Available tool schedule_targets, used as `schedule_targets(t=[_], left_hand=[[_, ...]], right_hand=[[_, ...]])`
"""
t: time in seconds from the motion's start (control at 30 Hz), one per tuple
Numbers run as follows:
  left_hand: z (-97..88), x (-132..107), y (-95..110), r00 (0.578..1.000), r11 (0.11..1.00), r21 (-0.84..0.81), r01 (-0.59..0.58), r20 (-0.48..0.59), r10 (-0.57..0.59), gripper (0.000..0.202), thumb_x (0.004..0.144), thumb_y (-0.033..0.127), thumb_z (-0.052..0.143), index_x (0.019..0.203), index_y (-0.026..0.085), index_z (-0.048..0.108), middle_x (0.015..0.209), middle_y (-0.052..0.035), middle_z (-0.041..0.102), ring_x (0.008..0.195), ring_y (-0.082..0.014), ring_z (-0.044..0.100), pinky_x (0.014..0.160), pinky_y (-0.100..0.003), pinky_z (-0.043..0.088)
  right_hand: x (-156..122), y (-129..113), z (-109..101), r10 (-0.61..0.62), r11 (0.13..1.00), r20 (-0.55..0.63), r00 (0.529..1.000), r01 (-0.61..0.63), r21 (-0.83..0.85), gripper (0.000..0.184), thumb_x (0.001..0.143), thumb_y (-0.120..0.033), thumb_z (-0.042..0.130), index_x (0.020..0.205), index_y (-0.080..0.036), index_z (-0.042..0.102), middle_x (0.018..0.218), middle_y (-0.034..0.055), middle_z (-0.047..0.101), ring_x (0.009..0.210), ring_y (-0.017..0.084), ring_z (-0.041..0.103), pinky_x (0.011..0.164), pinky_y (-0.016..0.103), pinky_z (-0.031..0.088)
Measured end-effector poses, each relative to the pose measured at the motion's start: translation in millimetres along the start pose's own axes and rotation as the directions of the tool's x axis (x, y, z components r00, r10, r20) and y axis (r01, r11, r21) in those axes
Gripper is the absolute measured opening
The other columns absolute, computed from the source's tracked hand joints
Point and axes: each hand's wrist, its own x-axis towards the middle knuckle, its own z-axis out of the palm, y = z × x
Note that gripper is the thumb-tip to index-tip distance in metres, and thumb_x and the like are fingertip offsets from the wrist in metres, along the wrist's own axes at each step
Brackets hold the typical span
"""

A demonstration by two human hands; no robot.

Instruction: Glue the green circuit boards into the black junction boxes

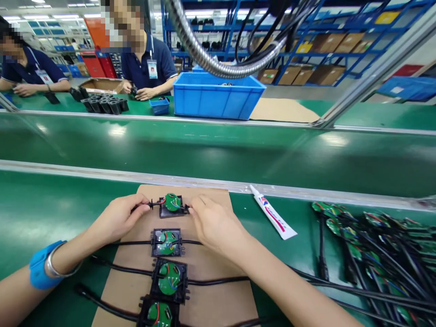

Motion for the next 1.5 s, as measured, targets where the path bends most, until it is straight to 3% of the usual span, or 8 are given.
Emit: schedule_targets(t=[0.13, 0.4, 0.6, 0.97, 1.1, 1.27, 1.4, 1.5], left_hand=[[-2.9, 5, 8, 0.998, 0.986, 0.166, -0.001, 0.054, -0.008, 0.026, 0.098, 0.032, 0.038, 0.093, 0.019, 0.06, 0.092, -0.0028, 0.067, 0.085, -0.0231, 0.064, 0.073, -0.035, 0.048], [9.6, 19, 15, 0.997, 0.96, 0.279, -0.036, 0.076, 0.015, 0.028, 0.097, 0.032, 0.039, 0.096, 0.017, 0.061, 0.093, -0.0079, 0.068, 0.081, -0.0298, 0.066, 0.067, -0.042, 0.052], [9.9, 17, 10, 0.996, 0.978, 0.205, -0.026, 0.089, 0.008, 0.025, 0.096, 0.031, 0.044, 0.098, 0.017, 0.063, 0.095, -0.007, 0.07, 0.083, -0.0284, 0.066, 0.07, -0.04, 0.052], [6.0, 16, 0, 0.996, 0.998, -0.003, -0.064, 0.068, 0.064, 0.016, 0.087, 0.02, 0.059, 0.096, 0.022, 0.072, 0.1, 0.0013, 0.071, 0.093, -0.017, 0.066, 0.082, -0.03, 0.051], [14.6, 2, 5, 0.98, 0.956, 0.221, -0.195, -0.004, 0.2, 0.023, 0.092, 0.017, 0.047, 0.095, 0.016, 0.069, 0.084, -0.0058, 0.067, 0.079, -0.0195, 0.064, 0.069, -0.031, 0.053], [27.4, -7, 18, 0.947, 0.734, 0.603, -0.312, 0.133, 0.293, 0.019, 0.083, 0.007, 0.048, 0.093, 0.01, 0.064, 0.078, -0.0096, 0.059, 0.071, -0.023, 0.059, 0.054, -0.031, 0.048], [35.4, -6, 27, 0.936, 0.647, 0.68, -0.346, 0.2, 0.291, 0.022, 0.076, -0.003, 0.042, 0.08, 0.007, 0.062, 0.074, -0.0129, 0.056, 0.065, -0.0234, 0.056, 0.047, -0.03, 0.042], [34.0, -7, 27, 0.94, 0.632, 0.7, -0.333, 0.19, 0.285, 0.023, 0.079, -0.002, 0.042, 0.084, 0.007, 0.062, 0.076, -0.0132, 0.058, 0.066, -0.023, 0.057, 0.051, -0.031, 0.046]], right_hand=[[17, -16, -18, 0.025, 0.987, 0.183, 0.983, 0.006, -0.162, 0.026, 0.092, -0.017, 0.036, 0.082, -0.013, 0.059, 0.078, 0.0085, 0.061, 0.07, 0.019, 0.053, 0.065, 0.032, 0.032], [44, -6, -6, 0.054, 0.973, 0.314, 0.948, 0.021, -0.231, 0.02, 0.086, -0.016, 0.043, 0.078, -0.014, 0.061, 0.084, 0.0087, 0.068, 0.07, 0.017, 0.055, 0.058, 0.029, 0.025], [49, -2, -5, -0.053, 0.984, 0.337, 0.94, 0.108, -0.144, 0.036, 0.082, -0.013, 0.042, 0.105, -0.024, 0.068, 0.093, 0.0046, 0.068, 0.08, 0.019, 0.059, 0.058, 0.029, 0.025], [29, -9, 9, -0.06, 0.995, 0.41, 0.91, 0.086, -0.045, 0.038, 0.085, -0.021, 0.039, 0.108, -0.024, 0.07, 0.088, 0.0072, 0.068, 0.076, 0.023, 0.062, 0.064, 0.033, 0.039], [22, -15, 12, -0.031, 0.997, 0.41, 0.912, 0.055, -0.048, 0.039, 0.085, -0.019, 0.04, 0.11, -0.024, 0.069, 0.088, 0.008, 0.067, 0.078, 0.024, 0.063, 0.065, 0.034, 0.04], [25, -17, 10, -0.018, 0.999, 0.421, 0.907, 0.032, -0.026, 0.037, 0.083, -0.018, 0.042, 0.107, -0.021, 0.07, 0.09, 0.01, 0.068, 0.08, 0.025, 0.064, 0.067, 0.035, 0.042], [25, -20, 10, -0.003, 0.999, 0.434, 0.901, 0.026, -0.047, 0.035, 0.083, -0.017, 0.041, 0.1, -0.018, 0.071, 0.087, 0.0123, 0.068, 0.078, 0.026, 0.064, 0.063, 0.034, 0.04], [22, -23, 11, 0.009, 0.995, 0.421, 0.907, 0.034, -0.095, 0.033, 0.084, -0.018, 0.04, 0.096, -0.017, 0.07, 0.087, 0.0131, 0.068, 0.076, 0.026, 0.064, 0.059, 0.033, 0.037]])
